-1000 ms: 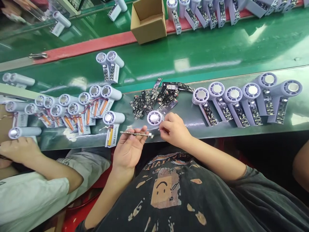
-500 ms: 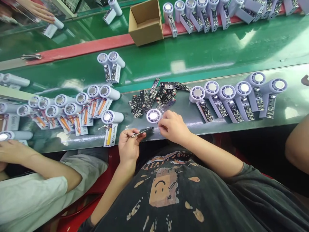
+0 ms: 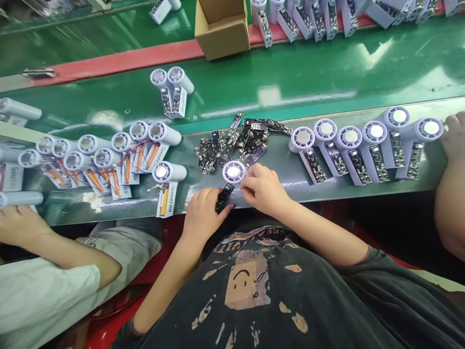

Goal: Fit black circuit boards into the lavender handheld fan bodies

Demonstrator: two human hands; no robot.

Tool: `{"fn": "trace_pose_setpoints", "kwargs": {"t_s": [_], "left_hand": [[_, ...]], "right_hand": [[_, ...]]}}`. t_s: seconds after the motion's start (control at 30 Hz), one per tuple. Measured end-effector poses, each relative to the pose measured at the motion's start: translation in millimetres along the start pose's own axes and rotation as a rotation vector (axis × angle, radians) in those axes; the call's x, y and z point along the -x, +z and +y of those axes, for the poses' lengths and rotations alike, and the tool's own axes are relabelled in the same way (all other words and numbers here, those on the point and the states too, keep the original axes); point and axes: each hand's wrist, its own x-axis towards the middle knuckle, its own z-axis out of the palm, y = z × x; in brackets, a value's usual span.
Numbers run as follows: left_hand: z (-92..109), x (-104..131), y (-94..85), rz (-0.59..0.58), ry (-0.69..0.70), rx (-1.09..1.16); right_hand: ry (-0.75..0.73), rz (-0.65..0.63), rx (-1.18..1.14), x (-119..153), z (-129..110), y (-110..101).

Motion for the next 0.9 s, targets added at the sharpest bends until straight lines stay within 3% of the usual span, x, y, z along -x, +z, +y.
{"fn": "trace_pose_setpoints", "kwargs": {"t_s": [0.07,0.13,0.3,0.4,0.57,0.9], "left_hand": [[5,-9,0.6,-0.022,-0.058,0.024],[5,-13,0.1,-0.034,-0.125,0.19],[6,-3,3.8,-0.193,-0.407,0.998],[17,6,7.6,-0.176,-0.464,1.269],[30,13,9.0,-0.124,-0.402,1.176],[33,9,7.8,0.145,-0.06,0.684]], "right_hand": [[0.002,0.003,-0.007,1,0,1],[0.012,0.001,-0.001,2,-1,1],[0.051,0.013,0.07,3,-10,1],[0.066,0.02,0.099,2,-15,1],[0.046,0.009,0.162,-1,-20,3],[0.024,0.01,0.198,-3,-23,8]]}}
